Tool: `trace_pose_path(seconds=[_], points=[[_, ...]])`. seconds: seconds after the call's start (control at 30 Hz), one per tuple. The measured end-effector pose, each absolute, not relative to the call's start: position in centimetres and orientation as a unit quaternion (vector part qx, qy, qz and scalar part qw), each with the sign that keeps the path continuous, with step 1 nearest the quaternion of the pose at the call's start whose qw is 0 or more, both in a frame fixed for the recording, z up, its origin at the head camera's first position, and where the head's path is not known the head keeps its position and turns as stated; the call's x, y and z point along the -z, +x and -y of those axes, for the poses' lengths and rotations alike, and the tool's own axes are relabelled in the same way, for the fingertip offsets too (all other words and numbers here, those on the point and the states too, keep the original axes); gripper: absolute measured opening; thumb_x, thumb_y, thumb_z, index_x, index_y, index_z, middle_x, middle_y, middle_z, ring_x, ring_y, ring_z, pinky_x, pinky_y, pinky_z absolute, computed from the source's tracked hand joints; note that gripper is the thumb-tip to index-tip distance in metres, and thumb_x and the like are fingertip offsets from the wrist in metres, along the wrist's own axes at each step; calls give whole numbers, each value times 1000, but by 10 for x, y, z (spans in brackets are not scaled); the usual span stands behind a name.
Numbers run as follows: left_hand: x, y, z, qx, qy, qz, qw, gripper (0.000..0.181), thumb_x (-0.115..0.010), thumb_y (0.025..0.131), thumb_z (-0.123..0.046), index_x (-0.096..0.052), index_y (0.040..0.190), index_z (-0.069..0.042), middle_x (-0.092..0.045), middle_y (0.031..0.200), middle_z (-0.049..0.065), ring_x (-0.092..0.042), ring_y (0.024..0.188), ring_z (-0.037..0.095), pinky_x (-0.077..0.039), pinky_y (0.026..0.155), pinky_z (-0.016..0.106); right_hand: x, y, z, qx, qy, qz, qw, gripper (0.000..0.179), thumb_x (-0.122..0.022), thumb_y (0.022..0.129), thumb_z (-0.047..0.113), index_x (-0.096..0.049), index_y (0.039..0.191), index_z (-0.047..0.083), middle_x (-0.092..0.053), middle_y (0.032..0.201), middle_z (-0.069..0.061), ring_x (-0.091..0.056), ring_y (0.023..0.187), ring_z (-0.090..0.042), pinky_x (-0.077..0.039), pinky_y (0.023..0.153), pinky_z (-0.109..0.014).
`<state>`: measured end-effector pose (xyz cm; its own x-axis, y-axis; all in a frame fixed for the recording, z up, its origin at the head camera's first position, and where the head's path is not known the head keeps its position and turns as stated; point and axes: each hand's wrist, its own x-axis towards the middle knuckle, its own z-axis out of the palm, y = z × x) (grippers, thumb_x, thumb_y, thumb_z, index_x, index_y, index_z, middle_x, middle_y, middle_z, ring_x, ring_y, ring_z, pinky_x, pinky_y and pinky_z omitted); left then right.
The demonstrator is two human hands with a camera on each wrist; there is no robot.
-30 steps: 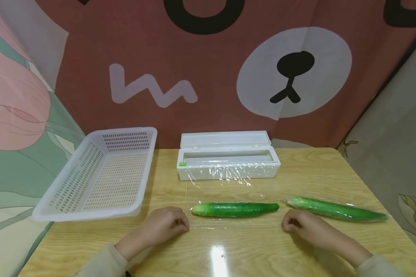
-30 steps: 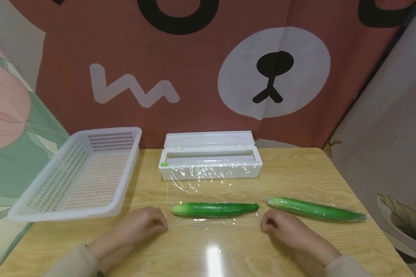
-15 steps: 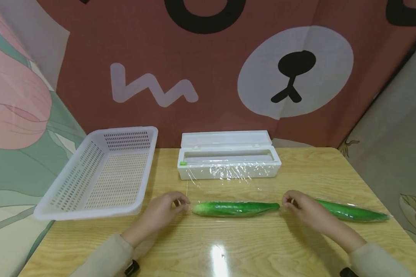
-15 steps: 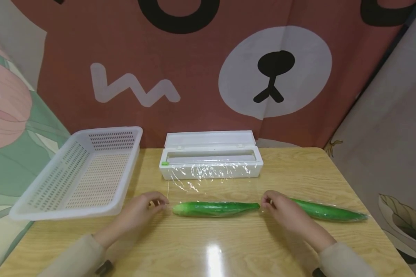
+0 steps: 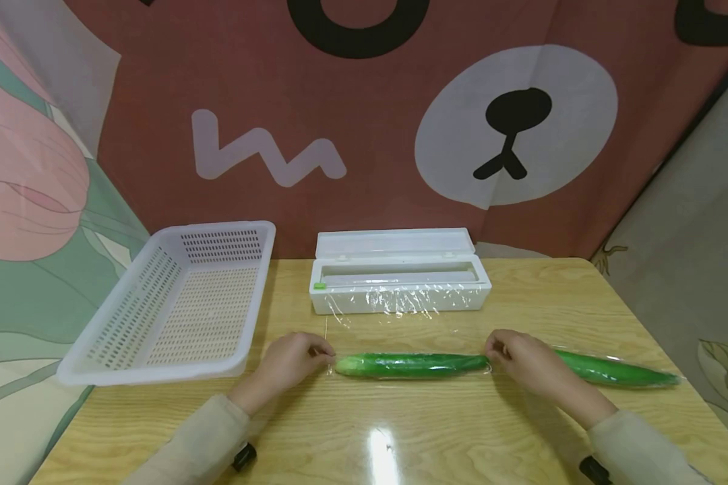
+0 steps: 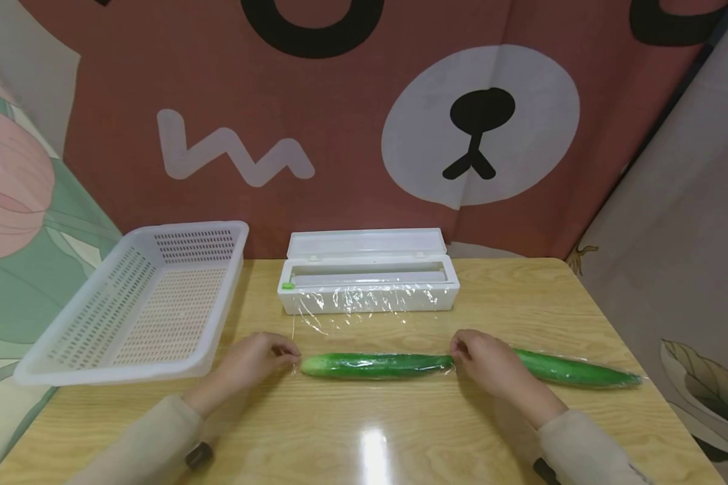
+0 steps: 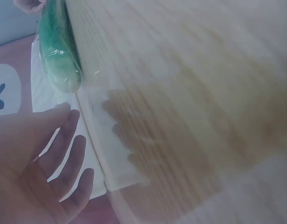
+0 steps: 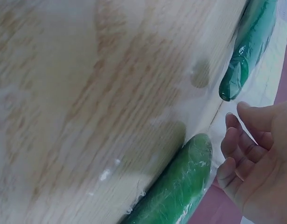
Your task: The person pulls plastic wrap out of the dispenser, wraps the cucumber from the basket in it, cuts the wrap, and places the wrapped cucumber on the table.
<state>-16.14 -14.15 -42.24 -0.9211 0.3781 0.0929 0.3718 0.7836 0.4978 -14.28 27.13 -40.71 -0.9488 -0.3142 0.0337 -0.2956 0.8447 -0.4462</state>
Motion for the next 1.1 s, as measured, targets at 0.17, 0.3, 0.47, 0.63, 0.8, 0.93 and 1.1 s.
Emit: trace_pose_path(seconds=[0.17,0.3,0.47,0.63,0.8,0.93,1.1], points=[[421,-160,140,-257,183,-949,-5,11,-77,86,-15,-77,96,-19,-72,88,-8,-64,77,8,-53,69,31,402,-140,-275,217,-158,-963,-16,7,-74,89,10,-68,88,13,-60,76,8,-48,64,-7,-42,55,-27],[415,-152,136,-275,170,-946,-14,15,-77,87,-16,-76,102,-18,-70,90,-8,-62,76,7,-52,66,29,397,-135,-277,223,-171,-959,-30,10,-75,88,8,-69,90,15,-62,79,9,-49,66,-4,-43,55,-26],[411,-139,131,-285,221,-933,6,18,-76,87,-17,-74,105,-17,-69,100,-8,-63,86,9,-53,73,29,403,-129,-272,232,-233,-944,-28,18,-76,85,4,-70,96,16,-65,92,9,-59,76,-6,-52,63,-27],[415,-139,124,-278,249,-928,15,27,-76,86,-13,-71,112,-11,-69,109,-1,-65,95,16,-55,82,34,414,-129,-264,199,-274,-938,-69,31,-81,78,1,-71,104,12,-66,105,1,-64,89,-17,-57,75,-36],[419,-145,118,-285,250,-925,34,33,-79,82,-11,-69,113,-6,-67,108,4,-65,96,20,-55,84,38,419,-132,-260,185,-275,-940,-79,34,-85,75,5,-71,105,11,-67,104,0,-63,92,-19,-57,77,-40],[421,-150,113,-289,252,-922,48,33,-81,80,-9,-67,110,-4,-65,105,4,-63,92,19,-55,82,36,420,-136,-257,186,-261,-945,-73,34,-86,73,6,-71,103,12,-68,101,2,-64,92,-20,-56,79,-42],[425,-155,109,-291,246,-922,66,30,-80,81,-9,-66,107,-5,-64,102,2,-61,89,15,-54,81,34,420,-142,-254,191,-248,-948,-53,30,-85,74,5,-70,99,13,-68,96,4,-64,89,-19,-55,78,-41]])
